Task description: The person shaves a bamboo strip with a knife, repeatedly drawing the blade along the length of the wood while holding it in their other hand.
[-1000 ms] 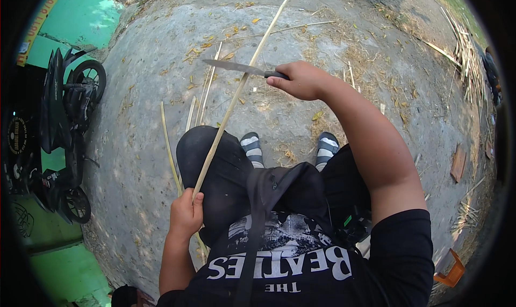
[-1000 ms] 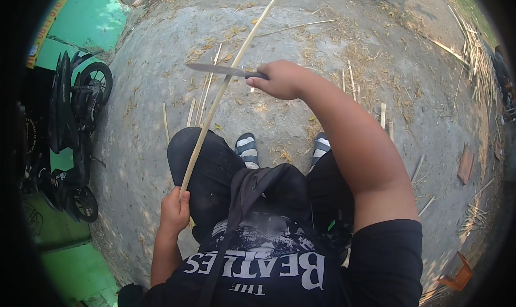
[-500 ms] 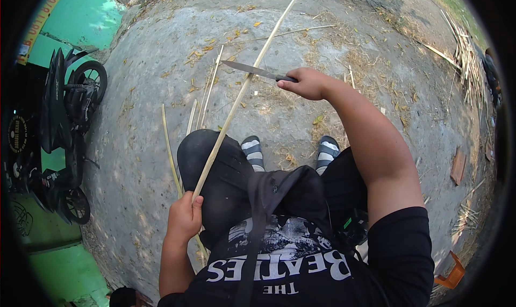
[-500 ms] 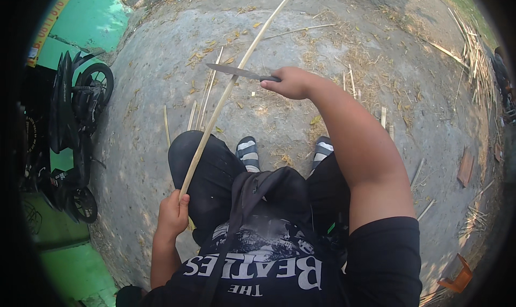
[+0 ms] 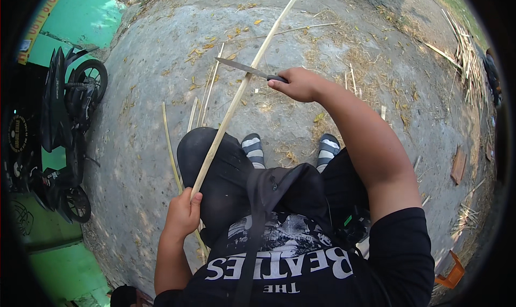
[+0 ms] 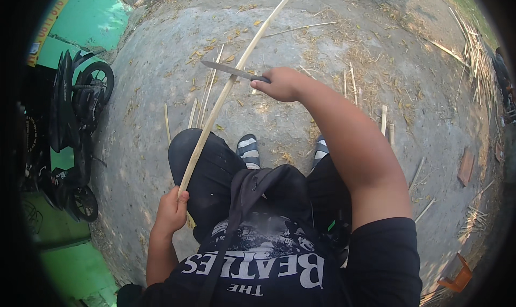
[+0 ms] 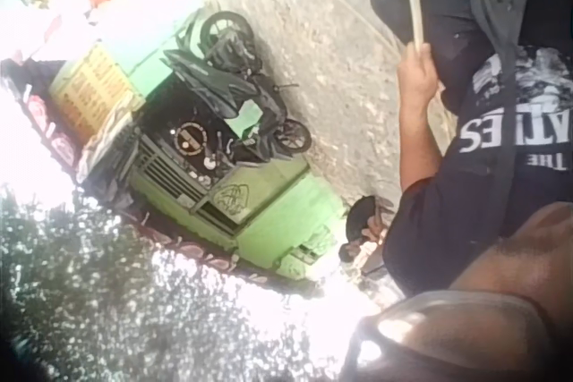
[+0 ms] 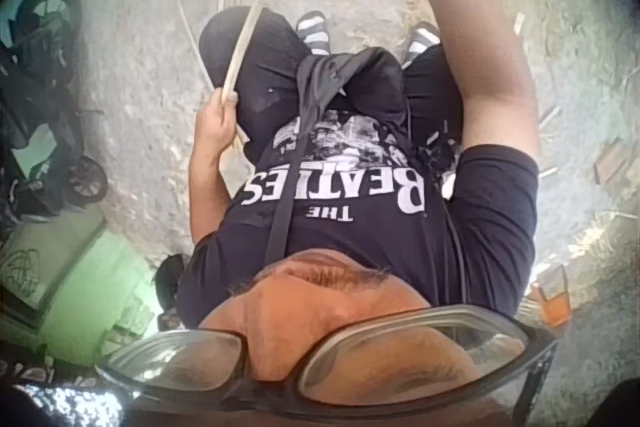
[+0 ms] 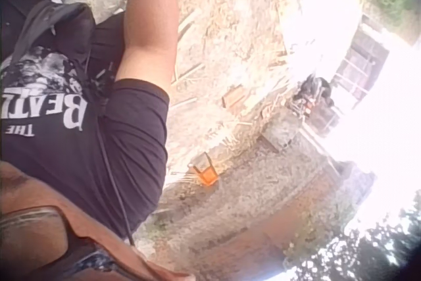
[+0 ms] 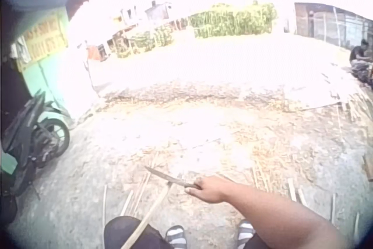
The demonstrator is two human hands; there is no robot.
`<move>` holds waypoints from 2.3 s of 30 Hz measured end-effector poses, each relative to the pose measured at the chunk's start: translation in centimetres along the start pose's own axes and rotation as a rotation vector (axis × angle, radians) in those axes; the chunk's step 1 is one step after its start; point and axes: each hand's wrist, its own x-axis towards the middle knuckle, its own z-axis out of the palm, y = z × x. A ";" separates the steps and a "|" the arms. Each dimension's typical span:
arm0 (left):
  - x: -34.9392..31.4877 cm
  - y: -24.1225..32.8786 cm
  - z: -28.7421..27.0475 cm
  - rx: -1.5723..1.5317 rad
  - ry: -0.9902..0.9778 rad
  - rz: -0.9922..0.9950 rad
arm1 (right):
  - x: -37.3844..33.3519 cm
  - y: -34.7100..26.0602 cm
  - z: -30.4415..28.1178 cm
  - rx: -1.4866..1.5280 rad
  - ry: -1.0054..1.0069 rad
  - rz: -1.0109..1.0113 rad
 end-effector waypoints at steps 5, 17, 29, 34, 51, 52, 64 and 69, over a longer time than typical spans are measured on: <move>-0.5 -0.2 0.3 -0.033 0.010 -0.052 | -2.3 -4.2 1.2 -0.017 -0.036 -0.226; -0.5 -0.4 -0.2 -0.070 0.013 -0.036 | -1.8 -3.5 0.6 -0.046 -0.026 -0.239; -0.3 -0.8 -0.4 -0.094 0.011 -0.030 | -1.4 -3.3 0.6 -0.085 -0.039 -0.231; -0.8 -0.5 0.1 -0.106 0.029 0.009 | -0.4 0.5 -0.7 0.056 0.182 -0.056; -0.2 -1.1 -0.8 -0.062 -0.005 -0.003 | 0.0 1.1 -0.7 0.101 0.117 -0.065; -1.1 -1.3 -0.6 -0.061 -0.011 -0.013 | -0.6 -0.1 -0.5 0.107 0.107 -0.065; -0.5 -1.8 -1.2 -0.181 -0.065 -0.062 | 0.3 1.1 0.4 0.001 0.272 0.003; -1.4 -2.6 -0.5 -0.311 -0.063 -0.118 | -0.7 -3.0 0.8 -0.156 0.110 -0.313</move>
